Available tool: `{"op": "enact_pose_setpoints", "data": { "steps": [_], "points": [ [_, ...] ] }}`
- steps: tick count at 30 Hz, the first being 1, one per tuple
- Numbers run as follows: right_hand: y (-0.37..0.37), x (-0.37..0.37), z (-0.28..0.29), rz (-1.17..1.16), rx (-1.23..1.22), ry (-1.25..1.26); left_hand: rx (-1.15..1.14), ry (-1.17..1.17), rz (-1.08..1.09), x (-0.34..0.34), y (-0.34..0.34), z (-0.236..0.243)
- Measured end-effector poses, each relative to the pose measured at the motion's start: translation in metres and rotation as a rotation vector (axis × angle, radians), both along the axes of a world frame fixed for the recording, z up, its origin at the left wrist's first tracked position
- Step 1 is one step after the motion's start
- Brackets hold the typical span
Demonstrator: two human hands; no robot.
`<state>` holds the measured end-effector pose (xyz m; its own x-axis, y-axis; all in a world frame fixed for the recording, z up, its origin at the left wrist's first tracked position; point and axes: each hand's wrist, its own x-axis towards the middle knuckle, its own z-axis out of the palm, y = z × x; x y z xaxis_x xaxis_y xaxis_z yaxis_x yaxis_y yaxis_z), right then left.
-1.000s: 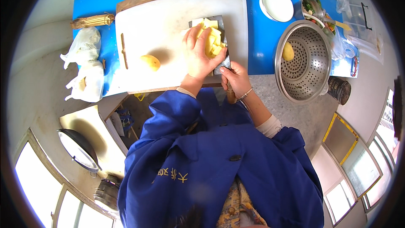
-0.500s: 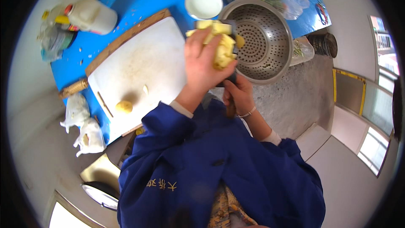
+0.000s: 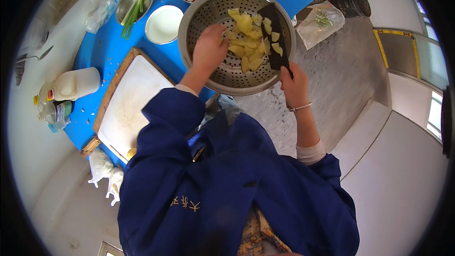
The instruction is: The person retrieves a colander of peeled potatoes, places a cutting board on the table, and slices the potatoes into thin pieces using a cleaver. The sliced potatoes are transferred into the colander.
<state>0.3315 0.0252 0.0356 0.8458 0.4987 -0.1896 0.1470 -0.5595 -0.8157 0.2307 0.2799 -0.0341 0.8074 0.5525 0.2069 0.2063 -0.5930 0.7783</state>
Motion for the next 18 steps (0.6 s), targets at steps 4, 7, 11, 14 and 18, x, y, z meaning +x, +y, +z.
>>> {"op": "enact_pose_setpoints", "data": {
  "steps": [4, 7, 11, 14, 18],
  "points": [
    [0.002, -0.001, 0.004, 0.017, -0.002, 0.039, 0.361, 0.157, -0.19, -0.002, -0.002, 0.021],
    [0.013, -0.004, 0.01, -0.087, 0.115, 0.277, 0.468, -0.079, -0.189, 0.016, -0.039, 0.029],
    [0.02, -0.004, 0.015, -0.149, 0.267, 0.551, 0.682, -0.014, -0.244, 0.037, -0.077, 0.019],
    [0.01, -0.003, 0.023, -0.199, 0.336, 0.663, 0.661, 0.147, -0.258, 0.037, -0.074, 0.007],
    [-0.013, -0.004, 0.039, -0.234, 0.332, 0.71, 0.708, 0.33, -0.173, 0.03, -0.055, 0.004]
  ]
}}
